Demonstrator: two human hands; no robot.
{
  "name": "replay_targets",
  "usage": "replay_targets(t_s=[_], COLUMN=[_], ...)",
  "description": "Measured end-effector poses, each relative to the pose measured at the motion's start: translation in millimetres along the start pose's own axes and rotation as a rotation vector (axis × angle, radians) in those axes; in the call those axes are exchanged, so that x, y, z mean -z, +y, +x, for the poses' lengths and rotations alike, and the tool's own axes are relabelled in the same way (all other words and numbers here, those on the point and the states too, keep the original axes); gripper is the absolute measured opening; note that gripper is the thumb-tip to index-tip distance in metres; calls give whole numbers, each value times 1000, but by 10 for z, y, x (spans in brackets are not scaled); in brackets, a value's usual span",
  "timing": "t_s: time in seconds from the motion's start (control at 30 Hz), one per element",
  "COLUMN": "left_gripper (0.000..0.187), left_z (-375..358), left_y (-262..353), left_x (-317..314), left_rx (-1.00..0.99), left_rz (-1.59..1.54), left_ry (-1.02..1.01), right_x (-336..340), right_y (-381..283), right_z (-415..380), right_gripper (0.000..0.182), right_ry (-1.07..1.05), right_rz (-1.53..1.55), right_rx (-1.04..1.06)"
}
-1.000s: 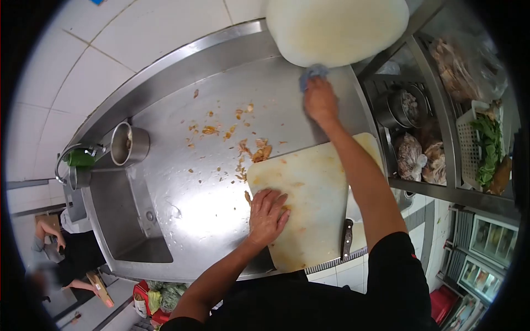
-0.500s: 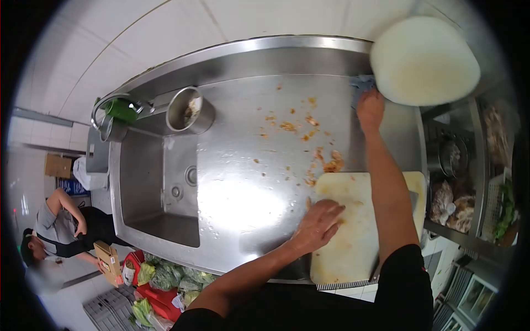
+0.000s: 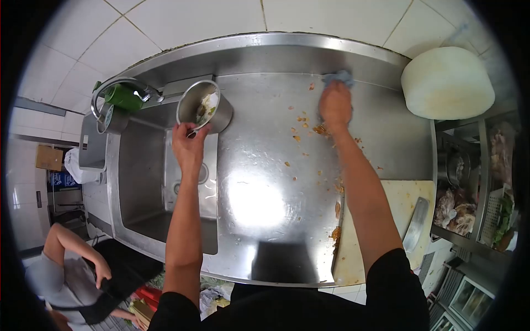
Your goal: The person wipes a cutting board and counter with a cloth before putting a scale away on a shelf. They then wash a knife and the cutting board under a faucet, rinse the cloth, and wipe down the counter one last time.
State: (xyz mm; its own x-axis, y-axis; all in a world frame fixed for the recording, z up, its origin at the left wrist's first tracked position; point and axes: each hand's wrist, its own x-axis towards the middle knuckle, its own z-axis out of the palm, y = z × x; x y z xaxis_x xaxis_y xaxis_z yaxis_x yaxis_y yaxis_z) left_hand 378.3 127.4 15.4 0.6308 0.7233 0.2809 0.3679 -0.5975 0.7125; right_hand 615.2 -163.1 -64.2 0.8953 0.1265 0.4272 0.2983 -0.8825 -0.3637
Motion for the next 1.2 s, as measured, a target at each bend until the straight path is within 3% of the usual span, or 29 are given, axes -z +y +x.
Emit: replay_targets(t_s=[0.2,0.4,0.47,0.53,0.6,0.63,0.7,0.73,0.77,0.8,0.83,0.9,0.97,1.1,1.2], left_gripper=[31,30,31,32,32,32,33,33,31,31,30,30,28,27,26], left_z=[-128,-354,-423,-400,-296,-244,-116,-84,-59,-31,-22,-51,-146,-476,-668], left_y=[-365,-810,-955,-1021,-1034,-994,-890,-818,-760,-800,-868,-947,-1160,-1189,-1238], left_x=[620,1293,1396,1400,1307,1269,1257,1230,1250,1258,1239,1266,1291,1505,1662], left_rx=[7,142,76,134,95,86,60,42,42,48,57,57,-11,73,134], left_rz=[-59,-40,-30,-61,-48,-48,-112,-169,-149,-175,-208,-238,-363,-329,-274], left_ry=[44,80,122,105,100,100,93,81,71,59,35,15,0,-17,-31], right_x=[-275,-611,-708,-758,-904,-953,-913,-799,-650,-478,-270,181,715,1921,2033], right_y=[-971,-1755,-1935,-2088,-2180,-2237,-2377,-2440,-2489,-2434,-2278,-1935,-1260,56,1352], right_z=[-133,-106,-112,-143,-176,-228,-404,-469,-537,-575,-582,-551,-486,-419,-299], right_gripper=[26,33,31,30,27,27,25,25,23,22,22,19,22,30,30], right_ry=[-118,-236,-205,-170,-262,-252,-324,-312,-478,-614,-575,-503,-379,-47,-73], right_rz=[157,213,233,249,294,288,742,721,979,1217,1178,1719,1718,1368,1134], right_rx=[321,403,463,520,625,629,488,480,140,-228,-253,-628,-550,-313,-604])
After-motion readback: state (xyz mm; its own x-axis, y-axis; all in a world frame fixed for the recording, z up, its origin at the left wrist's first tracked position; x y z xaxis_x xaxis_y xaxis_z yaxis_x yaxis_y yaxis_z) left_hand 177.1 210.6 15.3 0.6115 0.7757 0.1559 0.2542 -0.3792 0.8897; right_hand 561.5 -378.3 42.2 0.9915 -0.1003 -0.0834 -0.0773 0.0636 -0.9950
